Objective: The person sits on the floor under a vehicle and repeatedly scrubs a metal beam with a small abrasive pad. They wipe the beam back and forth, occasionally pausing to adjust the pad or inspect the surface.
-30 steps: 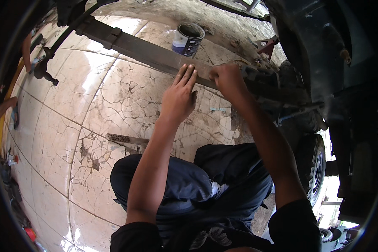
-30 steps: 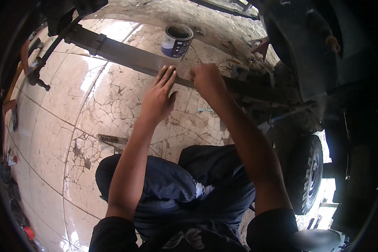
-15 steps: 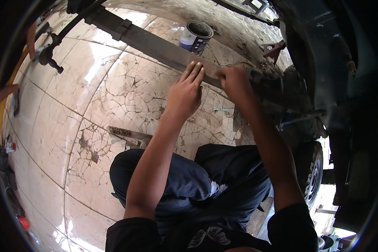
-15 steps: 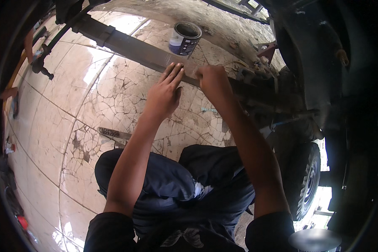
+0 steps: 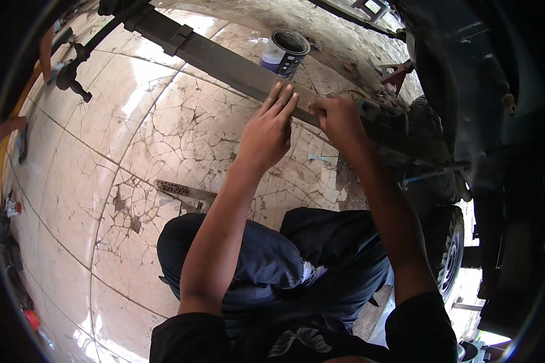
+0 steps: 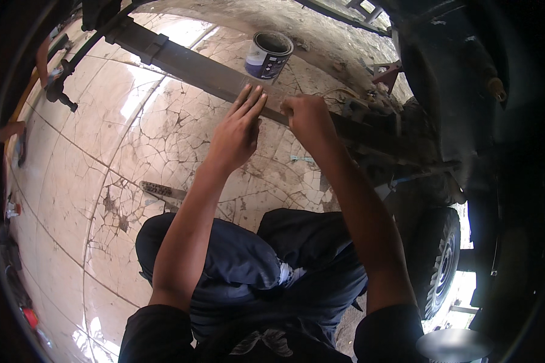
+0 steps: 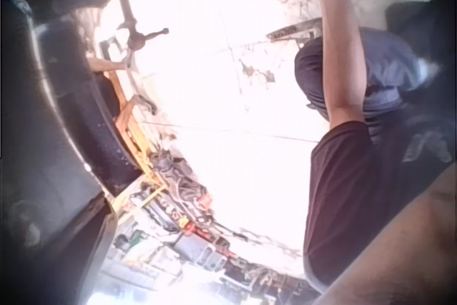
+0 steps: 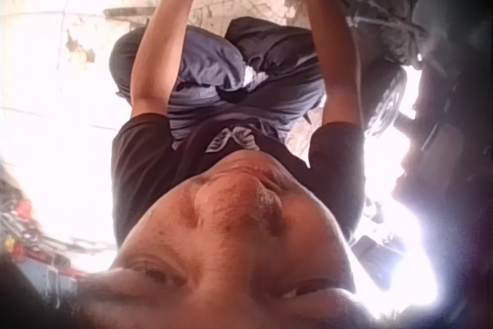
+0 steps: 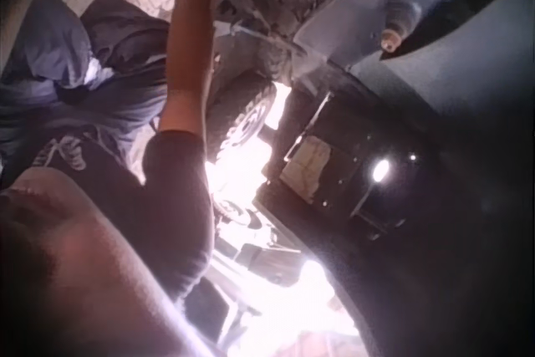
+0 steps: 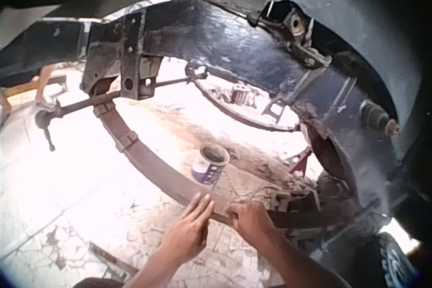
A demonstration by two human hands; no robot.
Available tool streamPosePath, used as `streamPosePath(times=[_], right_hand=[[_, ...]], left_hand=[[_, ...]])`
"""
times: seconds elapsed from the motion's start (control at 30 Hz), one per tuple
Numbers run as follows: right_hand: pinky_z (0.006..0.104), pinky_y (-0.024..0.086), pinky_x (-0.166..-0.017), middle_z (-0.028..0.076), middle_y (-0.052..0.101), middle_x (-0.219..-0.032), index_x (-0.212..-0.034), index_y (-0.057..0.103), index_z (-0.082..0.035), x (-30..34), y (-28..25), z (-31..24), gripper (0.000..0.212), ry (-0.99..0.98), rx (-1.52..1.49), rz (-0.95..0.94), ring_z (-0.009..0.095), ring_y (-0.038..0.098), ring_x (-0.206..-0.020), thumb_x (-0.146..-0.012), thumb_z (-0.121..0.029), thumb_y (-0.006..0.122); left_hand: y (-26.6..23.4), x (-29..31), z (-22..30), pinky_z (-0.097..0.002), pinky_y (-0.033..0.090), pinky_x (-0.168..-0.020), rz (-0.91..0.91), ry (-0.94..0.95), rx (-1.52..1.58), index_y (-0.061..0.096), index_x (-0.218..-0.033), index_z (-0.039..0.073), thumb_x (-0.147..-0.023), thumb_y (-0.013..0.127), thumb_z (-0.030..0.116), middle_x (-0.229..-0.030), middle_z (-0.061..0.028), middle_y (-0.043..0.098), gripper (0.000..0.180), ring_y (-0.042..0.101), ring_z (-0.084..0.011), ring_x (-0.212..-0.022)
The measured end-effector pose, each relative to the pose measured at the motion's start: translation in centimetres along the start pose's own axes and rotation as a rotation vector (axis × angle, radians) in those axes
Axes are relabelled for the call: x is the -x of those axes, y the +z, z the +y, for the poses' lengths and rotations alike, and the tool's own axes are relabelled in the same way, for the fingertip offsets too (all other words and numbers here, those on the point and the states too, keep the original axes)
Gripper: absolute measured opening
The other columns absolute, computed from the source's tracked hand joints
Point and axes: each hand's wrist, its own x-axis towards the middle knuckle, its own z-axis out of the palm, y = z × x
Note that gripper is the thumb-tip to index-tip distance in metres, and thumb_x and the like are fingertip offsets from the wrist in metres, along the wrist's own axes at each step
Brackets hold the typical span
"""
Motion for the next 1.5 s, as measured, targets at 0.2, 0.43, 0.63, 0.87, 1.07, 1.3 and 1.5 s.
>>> streamPosePath(times=[0.2, 0.43, 0.63, 0.87, 1.07, 1.3, 1.5], right_hand=[[0.0432, 0.059, -0.077, 0.019, 0.074, -0.085, -0.093, 0.079, -0.005, -2.9, 0.8, 0.7, 0.009, 0.045, 0.003, 0.039, 0.036, 0.075, -0.081, -0.085, -0.006, 0.077], [0.0403, 0.059, -0.079, 0.016, 0.077, -0.091, -0.096, 0.08, -0.006, 0.7, 1.8, -2.8, 0.01, 0.1, 0.004, 0.079, 0.034, 0.076, -0.086, -0.086, -0.008, 0.08], [0.0412, 0.058, -0.081, 0.017, 0.077, -0.092, -0.096, 0.08, -0.005, -2.6, 1.0, -0.5, 0.01, 0.128, 0.013, 0.023, 0.035, 0.076, -0.087, -0.086, -0.005, 0.079], [0.0447, 0.058, -0.076, 0.021, 0.075, -0.087, -0.094, 0.078, -0.003, 0.0, 1.2, -2.9, 0.009, 0.09, -0.034, 0.034, 0.039, 0.074, -0.083, -0.086, -0.007, 0.077], [0.0419, 0.058, -0.079, 0.016, 0.077, -0.092, -0.094, 0.079, -0.006, -3.3, 1.4, -0.1, 0.008, 0.16, 0.029, 0.048, 0.034, 0.076, -0.087, -0.086, -0.007, 0.078], [0.046, 0.058, -0.079, 0.02, 0.075, -0.089, -0.093, 0.077, -0.003, -0.4, 1.6, -1.9, 0.007, 0.09, -0.012, 0.033, 0.038, 0.074, -0.089, -0.088, -0.005, 0.073], [0.0458, 0.058, -0.08, 0.019, 0.075, -0.09, -0.091, 0.075, -0.003, -2.1, 1.0, -0.3, 0.005, 0.112, 0.005, 0.054, 0.038, 0.074, -0.09, -0.087, -0.001, 0.073]], left_hand=[[0.5, -0.3, -0.9, -0.0441, 0.035, -0.126, 0.005, -0.027, -0.05, 0.051, -0.152, 0.001, -0.096, 0.056, 0.0, -0.162, -0.0172, 0.046, 0.056, 0.033, -0.0355, -0.157], [0.0, 0.0, -1.4, -0.0497, 0.027, -0.128, 0.1, -0.133, -0.203, 0.051, -0.156, 0.011, -0.088, 0.06, 0.002, -0.169, -0.0105, 0.04, 0.07, 0.019, -0.0353, -0.162], [0.1, 0.2, -1.8, -0.0515, 0.027, -0.127, 0.159, -0.255, -0.215, 0.054, -0.154, 0.013, -0.09, 0.058, 0.003, -0.169, -0.0089, 0.04, 0.066, 0.02, -0.0354, -0.162], [-0.5, 0.4, -2.0, -0.05, 0.026, -0.127, 0.193, -0.236, -0.191, 0.057, -0.151, 0.011, -0.09, 0.057, 0.004, -0.172, -0.0114, 0.034, 0.061, 0.02, -0.035, -0.162], [0.3, -0.1, -0.8, -0.0506, 0.026, -0.127, 0.166, -0.181, -0.141, 0.059, -0.15, 0.012, -0.092, 0.059, 0.005, -0.174, -0.0126, 0.029, 0.058, 0.02, -0.0345, -0.163], [-0.5, 0.6, -2.2, -0.0534, 0.028, -0.126, 0.145, -0.214, -0.173, 0.06, -0.149, 0.016, -0.095, 0.061, 0.006, -0.174, -0.011, 0.029, 0.056, 0.019, -0.0348, -0.163], [0.4, 0.3, -0.8, -0.0518, 0.024, -0.128, 0.078, -0.213, -0.164, 0.057, -0.151, 0.012, -0.092, 0.066, 0.014, -0.174, -0.0143, 0.026, 0.06, 0.016, -0.036, -0.163]])
